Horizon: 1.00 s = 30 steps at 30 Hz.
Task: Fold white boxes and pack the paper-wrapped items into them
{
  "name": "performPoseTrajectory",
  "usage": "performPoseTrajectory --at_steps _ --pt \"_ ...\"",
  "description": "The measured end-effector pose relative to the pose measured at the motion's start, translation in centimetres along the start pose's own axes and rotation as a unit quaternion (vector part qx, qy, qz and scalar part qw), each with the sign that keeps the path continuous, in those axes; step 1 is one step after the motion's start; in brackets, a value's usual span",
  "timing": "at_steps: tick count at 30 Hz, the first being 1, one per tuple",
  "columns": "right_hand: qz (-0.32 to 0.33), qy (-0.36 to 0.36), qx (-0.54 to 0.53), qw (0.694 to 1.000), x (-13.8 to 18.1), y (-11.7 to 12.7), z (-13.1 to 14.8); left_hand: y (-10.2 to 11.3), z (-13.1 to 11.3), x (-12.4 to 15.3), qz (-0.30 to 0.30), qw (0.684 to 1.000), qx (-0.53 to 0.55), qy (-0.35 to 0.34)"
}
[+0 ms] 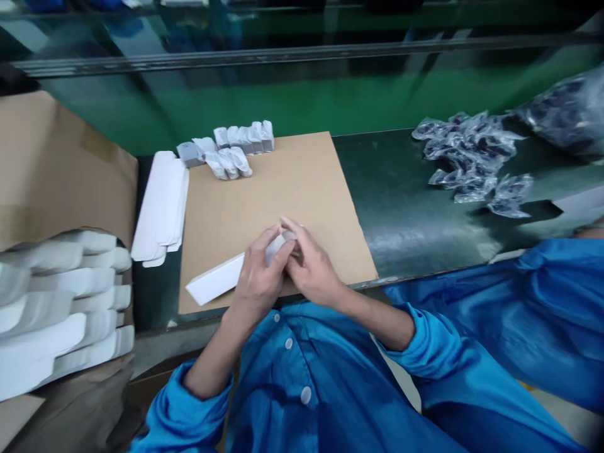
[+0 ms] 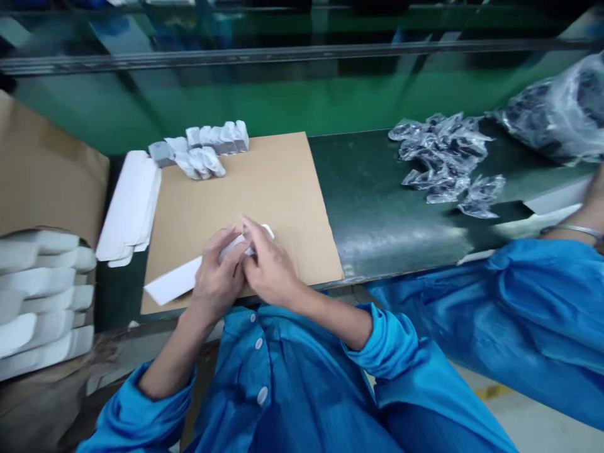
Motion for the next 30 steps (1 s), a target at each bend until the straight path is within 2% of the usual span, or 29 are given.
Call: performPoseTrajectory --at_steps 3,5,6,8,10,11,13,14,16,17,19,21,22,23,25,26,27,29,30 --pt "-0.032 -0.039 -0.049 0.998 -1.4 1.9 -1.4 0.4 -1.6 -1.3 -0.009 1.0 0.002 -0.024" --pt "-0.031 -0.055 -0.052 0.997 -2.9 5.3 -2.3 2.0 -1.1 -2.2 -0.033 0.999 -0.028 -0.027" --pt "-0.023 -0.054 -0.039 0.998 -3.7 7.7 -2.7 3.2 0.0 -2.6 -0.049 0.997 -0.055 -0.001" --pt "0.006 -0.052 0.022 0.998 -5.4 13.3 -3.1 5.7 4.2 -2.6 -0.066 0.984 -0.123 0.108" --pt "0.009 -0.066 0.084 0.994 -6.8 19.0 -3.5 7.5 9.4 -1.8 -0.029 0.949 -0.195 0.245" --pt "0.004 -0.081 0.132 0.988 -7.4 21.3 -3.7 8.0 11.8 -1.2 0.011 0.927 -0.226 0.3" --pt "-0.037 -0.081 0.269 0.959 -7.9 24.1 -3.5 8.0 14.9 -0.3 0.07 0.902 -0.254 0.341" --pt "-0.063 -0.057 0.337 0.937 -7.8 24.3 -3.1 7.9 15.5 0.0 0.084 0.898 -0.26 0.345" --pt "-0.107 0.023 0.419 0.901 -6.8 22.2 -1.6 7.8 15.6 0.2 0.082 0.896 -0.27 0.342" --pt "-0.112 0.066 0.418 0.899 -6.0 20.1 -0.8 7.8 15.2 0.3 0.075 0.895 -0.278 0.342" --pt "-0.063 0.107 0.349 0.929 -4.1 14.5 0.6 8.1 14.1 0.5 0.056 0.891 -0.294 0.343" --pt "0.056 0.073 0.176 0.98 -2.5 7.9 1.4 8.2 12.7 0.8 0.032 0.89 -0.305 0.338" --pt "0.106 0.037 0.082 0.99 -2.1 4.7 1.7 8.1 11.7 1.0 0.008 0.894 -0.306 0.328" --pt "0.137 -0.008 -0.007 0.99 -1.9 1.8 1.8 7.7 10.4 1.2 -0.024 0.902 -0.302 0.308" --pt "0.139 -0.082 -0.135 0.978 -2.6 -2.5 1.5 6.4 6.9 1.8 -0.087 0.928 -0.276 0.233" --pt "0.12 -0.107 -0.176 0.971 -3.3 -3.7 1.1 5.6 4.7 2.2 -0.105 0.945 -0.252 0.183" --pt "0.098 -0.123 -0.198 0.967 -4.0 -4.3 0.7 4.8 2.5 2.6 -0.098 0.961 -0.222 0.131" --pt "0.076 -0.129 -0.199 0.968 -5.1 -3.5 -0.1 4.0 -1.0 3.2 -0.055 0.985 -0.144 0.075" --pt "0.091 -0.119 -0.182 0.972 -5.5 -2.4 -0.3 4.3 -2.1 3.3 -0.043 0.99 -0.108 0.075"
Point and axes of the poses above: each hand's wrist, its own x-axis away from the middle knuckle, its own y-axis out of the back of the hand, z = x × y, the point moved 4 cm from there along -x, towards the middle knuckle, and after that the axes turned 2 degrees about -z, right-handed, at the moved point
